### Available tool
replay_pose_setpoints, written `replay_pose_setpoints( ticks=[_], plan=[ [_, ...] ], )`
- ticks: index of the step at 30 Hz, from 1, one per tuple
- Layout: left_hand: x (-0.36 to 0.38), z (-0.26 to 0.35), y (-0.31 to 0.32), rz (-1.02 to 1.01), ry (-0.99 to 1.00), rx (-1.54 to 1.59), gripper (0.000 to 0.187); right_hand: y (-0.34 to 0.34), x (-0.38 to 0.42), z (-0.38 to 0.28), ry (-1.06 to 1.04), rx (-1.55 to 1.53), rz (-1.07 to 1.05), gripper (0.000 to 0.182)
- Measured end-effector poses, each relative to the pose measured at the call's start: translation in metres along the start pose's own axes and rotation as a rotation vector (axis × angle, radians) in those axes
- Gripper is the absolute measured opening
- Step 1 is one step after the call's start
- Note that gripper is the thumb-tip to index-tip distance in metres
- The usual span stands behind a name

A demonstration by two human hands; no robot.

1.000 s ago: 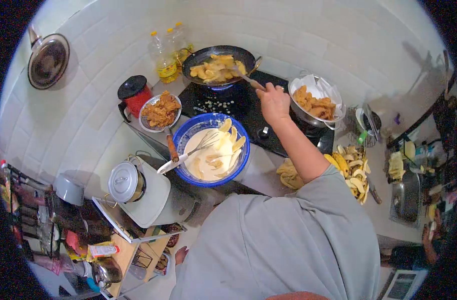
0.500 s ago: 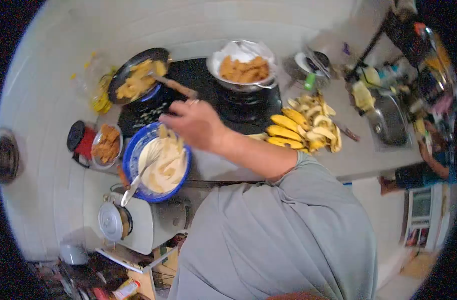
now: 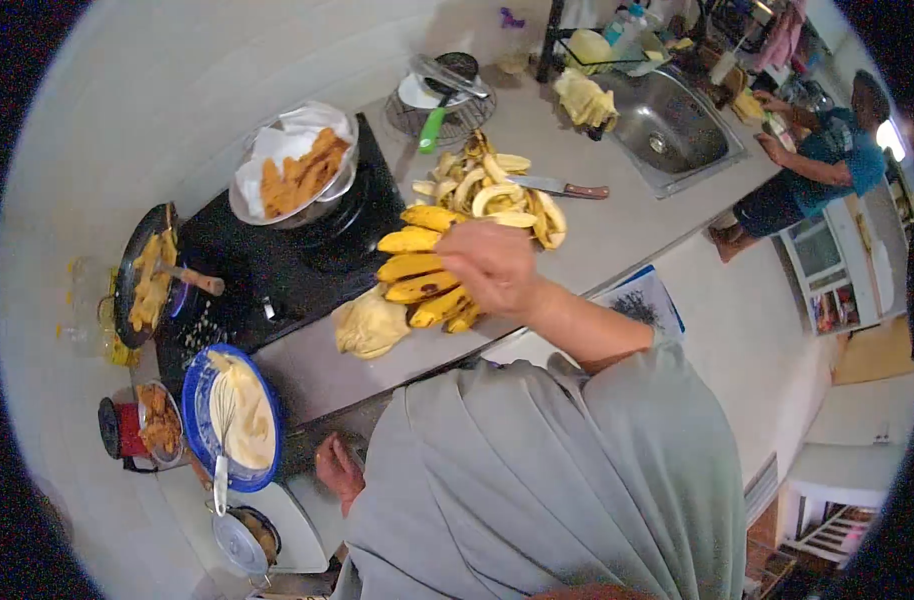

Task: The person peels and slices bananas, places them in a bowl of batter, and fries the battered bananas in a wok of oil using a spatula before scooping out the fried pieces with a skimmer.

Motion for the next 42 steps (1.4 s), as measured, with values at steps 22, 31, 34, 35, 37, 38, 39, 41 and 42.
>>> replay_pose_setpoints(
  ticks=[22, 31, 34, 35, 37, 38, 39, 41, 42],
  plan=[
    [-0.138, 0.058, 0.052, 0.098, -0.475, -0.058, 0.022, -0.085, 0.177, 0.11, 0.416, 0.558, -0.332, 0.016],
    [-0.145, 0.068, 0.048, 0.12, -0.417, -0.076, 0.018, -0.081, 0.172, 0.108, 0.354, 0.541, -0.312, 0.015],
    [-0.145, 0.07, 0.047, 0.116, -0.425, -0.094, 0.017, -0.08, 0.173, 0.109, 0.355, 0.543, -0.344, 0.014],
    [-0.145, 0.069, 0.048, 0.087, -0.428, -0.112, 0.017, -0.08, 0.173, 0.109, 0.359, 0.54, -0.349, 0.014],
    [-0.146, 0.067, 0.049, 0.066, -0.437, -0.137, 0.016, -0.079, 0.175, 0.11, 0.342, 0.528, -0.324, 0.014],
    [-0.146, 0.068, 0.048, 0.093, -0.427, -0.103, 0.016, -0.081, 0.175, 0.109, 0.332, 0.524, -0.298, 0.013],
    [-0.145, 0.069, 0.047, 0.121, -0.418, -0.068, 0.016, -0.08, 0.173, 0.107, 0.324, 0.516, -0.302, 0.013],
    [-0.144, 0.064, 0.05, 0.098, -0.458, -0.05, 0.015, -0.079, 0.169, 0.106, 0.349, 0.529, -0.327, 0.012],
    [-0.142, 0.06, 0.053, 0.07, -0.489, -0.027, 0.015, -0.078, 0.169, 0.105, 0.339, 0.517, -0.333, 0.012]
  ],
)
Point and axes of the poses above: each hand's wrist, its own x-axis away from the middle knuckle, its own y-axis out of the palm, z = x × y, the point moved 8 cm from there along -x, towards the middle knuckle
